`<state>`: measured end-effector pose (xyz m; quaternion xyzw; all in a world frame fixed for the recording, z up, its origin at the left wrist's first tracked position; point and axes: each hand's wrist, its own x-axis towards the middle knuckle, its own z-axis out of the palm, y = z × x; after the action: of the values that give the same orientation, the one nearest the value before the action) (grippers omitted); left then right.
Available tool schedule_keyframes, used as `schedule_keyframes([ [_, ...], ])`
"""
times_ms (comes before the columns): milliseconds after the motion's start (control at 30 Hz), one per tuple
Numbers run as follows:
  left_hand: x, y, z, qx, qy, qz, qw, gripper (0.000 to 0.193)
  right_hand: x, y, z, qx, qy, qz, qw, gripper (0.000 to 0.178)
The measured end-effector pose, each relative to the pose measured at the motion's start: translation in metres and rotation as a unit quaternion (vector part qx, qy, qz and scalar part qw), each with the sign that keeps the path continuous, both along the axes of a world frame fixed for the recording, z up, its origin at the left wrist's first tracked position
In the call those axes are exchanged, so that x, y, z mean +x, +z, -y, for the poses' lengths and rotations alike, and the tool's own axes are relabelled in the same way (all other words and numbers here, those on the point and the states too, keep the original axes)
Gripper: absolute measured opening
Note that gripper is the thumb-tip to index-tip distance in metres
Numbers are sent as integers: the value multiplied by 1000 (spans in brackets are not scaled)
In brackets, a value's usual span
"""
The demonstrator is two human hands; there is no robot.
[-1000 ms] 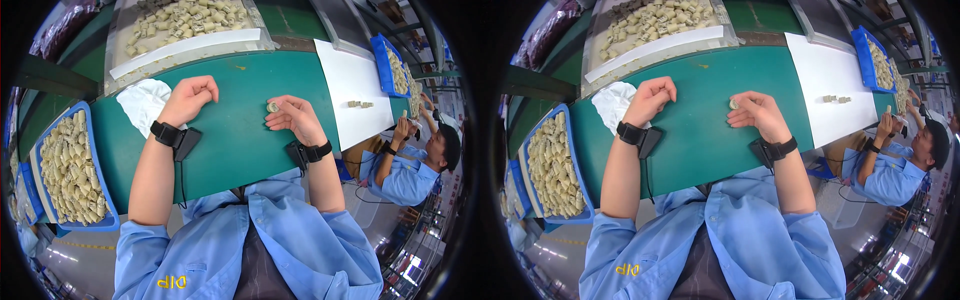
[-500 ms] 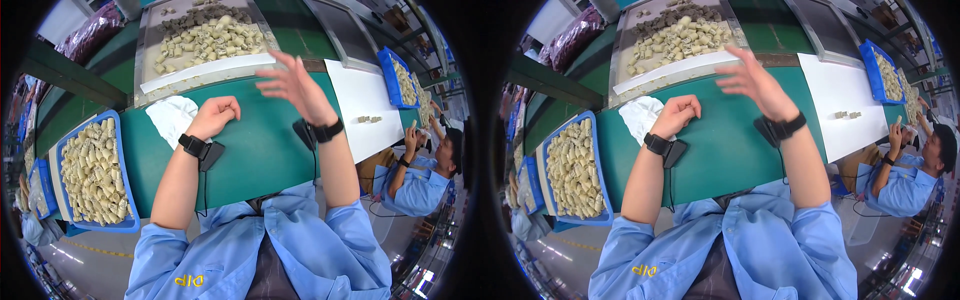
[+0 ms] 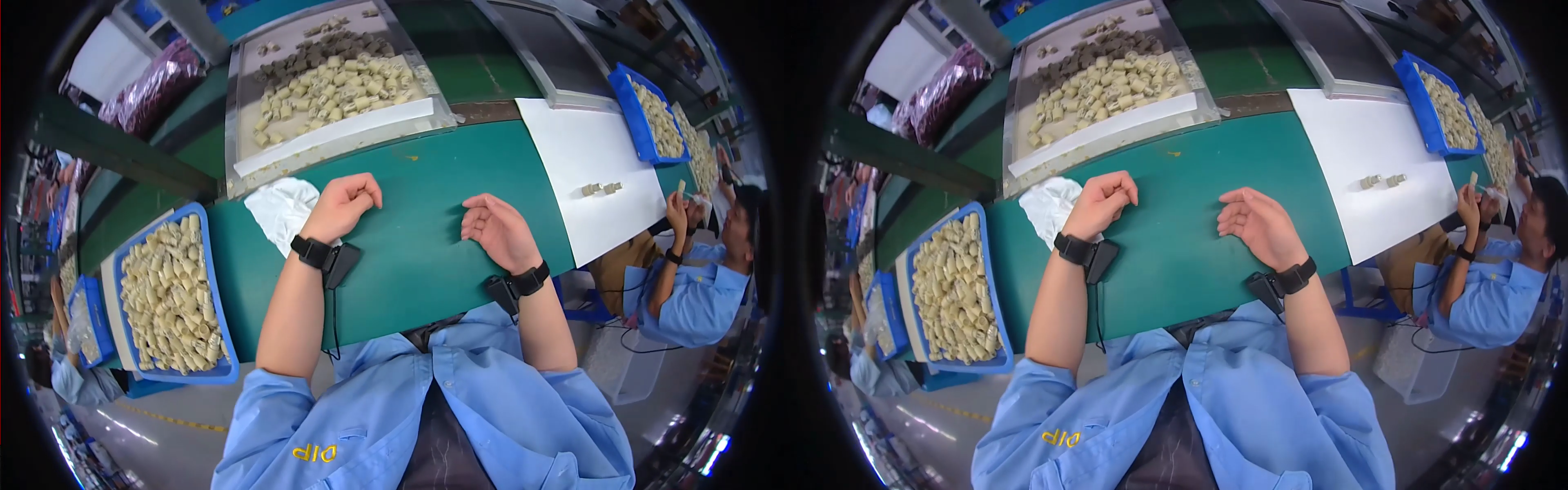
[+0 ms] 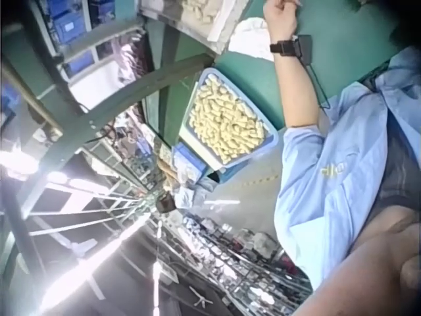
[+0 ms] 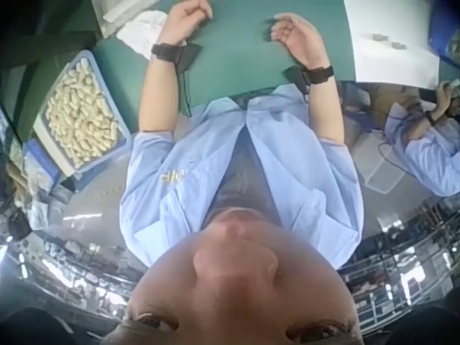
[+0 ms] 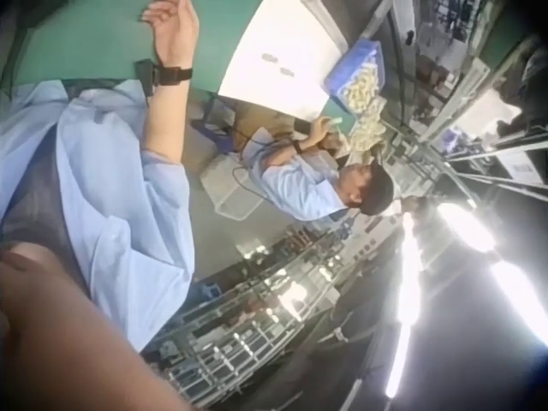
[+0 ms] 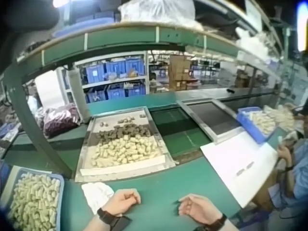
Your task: The person picks up plastic components from a tray, wipes each one with a cloth, and arranges them into rows on a white surface.
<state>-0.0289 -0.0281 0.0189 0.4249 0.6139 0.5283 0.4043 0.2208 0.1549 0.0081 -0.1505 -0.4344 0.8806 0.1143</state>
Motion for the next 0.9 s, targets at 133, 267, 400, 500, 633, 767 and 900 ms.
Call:
schedule_keyframes([
  [133,8,40,15,11,39,-128,991,9,3,-7,-7,-87,-19,-50,995,35],
  [267,7,58,54,-60,165,-228,958,7,7,-6,-12,-97,-2,-67,993,33],
  [400,11,28,91,-85,163,-394,901,8,8,-10,-10,-95,-3,-72,993,31],
  [500,20,25,106,-150,145,-385,899,9,7,-8,-6,-78,-5,-75,994,29],
  [633,60,37,89,-188,100,-288,934,7,11,23,16,76,38,35,996,21],
  [767,93,47,68,-48,67,-243,967,11,7,64,64,324,85,-73,939,31],
  [900,117,57,54,61,103,-147,982,18,7,75,88,426,13,-109,898,34],
])
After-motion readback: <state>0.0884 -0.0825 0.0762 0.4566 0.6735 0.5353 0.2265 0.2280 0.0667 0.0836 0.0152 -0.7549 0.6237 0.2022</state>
